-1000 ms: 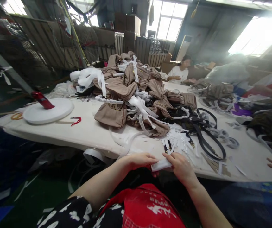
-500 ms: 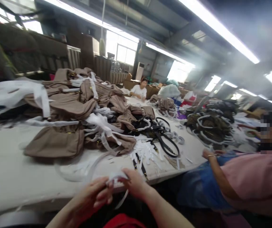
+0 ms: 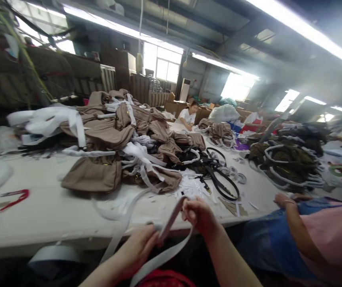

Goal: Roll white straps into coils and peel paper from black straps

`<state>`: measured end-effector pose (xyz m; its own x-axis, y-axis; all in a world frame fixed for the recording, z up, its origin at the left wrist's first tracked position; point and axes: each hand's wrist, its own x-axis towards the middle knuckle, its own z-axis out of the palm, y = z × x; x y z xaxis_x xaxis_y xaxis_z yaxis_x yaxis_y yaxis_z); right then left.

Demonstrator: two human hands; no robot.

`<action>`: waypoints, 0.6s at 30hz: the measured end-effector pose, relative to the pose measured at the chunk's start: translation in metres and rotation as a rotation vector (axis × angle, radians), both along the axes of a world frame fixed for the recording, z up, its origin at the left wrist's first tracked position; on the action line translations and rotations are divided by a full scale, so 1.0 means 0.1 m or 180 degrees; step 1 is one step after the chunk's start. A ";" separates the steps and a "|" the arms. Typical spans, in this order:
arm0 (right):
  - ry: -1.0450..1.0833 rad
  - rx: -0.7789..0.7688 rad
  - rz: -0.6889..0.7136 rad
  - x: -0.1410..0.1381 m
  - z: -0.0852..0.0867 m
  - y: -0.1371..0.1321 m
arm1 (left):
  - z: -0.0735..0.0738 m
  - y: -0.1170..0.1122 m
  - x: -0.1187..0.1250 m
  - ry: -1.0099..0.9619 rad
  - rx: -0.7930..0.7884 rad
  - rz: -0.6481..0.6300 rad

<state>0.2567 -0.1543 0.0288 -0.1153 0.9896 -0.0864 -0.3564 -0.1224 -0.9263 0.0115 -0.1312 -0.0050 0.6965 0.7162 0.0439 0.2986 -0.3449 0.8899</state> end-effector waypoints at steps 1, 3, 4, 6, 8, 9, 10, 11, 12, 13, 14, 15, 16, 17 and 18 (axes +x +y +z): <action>-0.0017 0.0014 -0.0097 0.05 -0.03 0.04 | 0.06 -0.10 0.05 -0.0022 -0.0006 -0.0300; -0.0114 -0.0026 -0.0126 0.12 -0.12 0.08 | 0.13 -0.19 0.11 -0.0034 0.0052 -0.0567; -0.0160 -0.0064 -0.0082 0.16 -0.16 0.08 | 0.13 -0.20 0.12 -0.0024 0.0032 -0.0560; -0.0396 -0.0213 0.0043 0.23 -0.22 0.10 | 0.06 -0.18 0.10 -0.0071 -0.0283 -0.0438; -0.1069 -0.0234 0.0094 0.29 -0.26 0.11 | -0.04 -0.17 0.06 -0.0339 -0.0872 -0.0179; -0.1571 -0.0105 0.0012 0.29 -0.28 0.12 | -0.08 -0.18 0.05 -0.0525 -0.1191 -0.0059; -0.2089 0.0132 -0.0132 0.27 -0.30 0.12 | -0.10 -0.19 0.05 -0.0727 -0.1477 0.0028; -0.2511 0.0431 -0.0224 0.22 -0.32 0.12 | -0.10 -0.20 0.06 -0.0936 -0.1731 0.0061; -0.2736 0.0713 -0.0182 0.13 -0.35 0.09 | -0.07 -0.21 0.08 -0.1159 -0.1964 0.0062; -0.2761 0.0885 -0.0013 0.01 -0.40 0.05 | -0.03 -0.20 0.11 -0.1400 -0.2185 0.0060; -0.2628 0.0906 0.0282 -0.13 -0.45 -0.01 | 0.02 -0.19 0.14 -0.1667 -0.2386 0.0100; -0.2404 0.0795 0.0695 -0.29 -0.51 -0.07 | 0.08 -0.16 0.17 -0.1953 -0.2559 0.0200; -0.2162 0.0570 0.1116 -0.46 -0.58 -0.15 | 0.13 -0.11 0.20 -0.2248 -0.2654 0.0362; -0.1956 0.0294 0.1462 -0.60 -0.64 -0.23 | 0.18 -0.04 0.20 -0.2515 -0.2626 0.0571; -0.1822 0.0051 0.1696 -0.72 -0.69 -0.31 | 0.22 0.03 0.18 -0.2728 -0.2430 0.0858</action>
<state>0.1850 -0.1852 -0.0406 -0.5170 0.8148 -0.2621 0.2806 -0.1279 -0.9513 0.0297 -0.1278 0.0169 0.4701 0.8790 -0.0797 -0.5154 0.3467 0.7837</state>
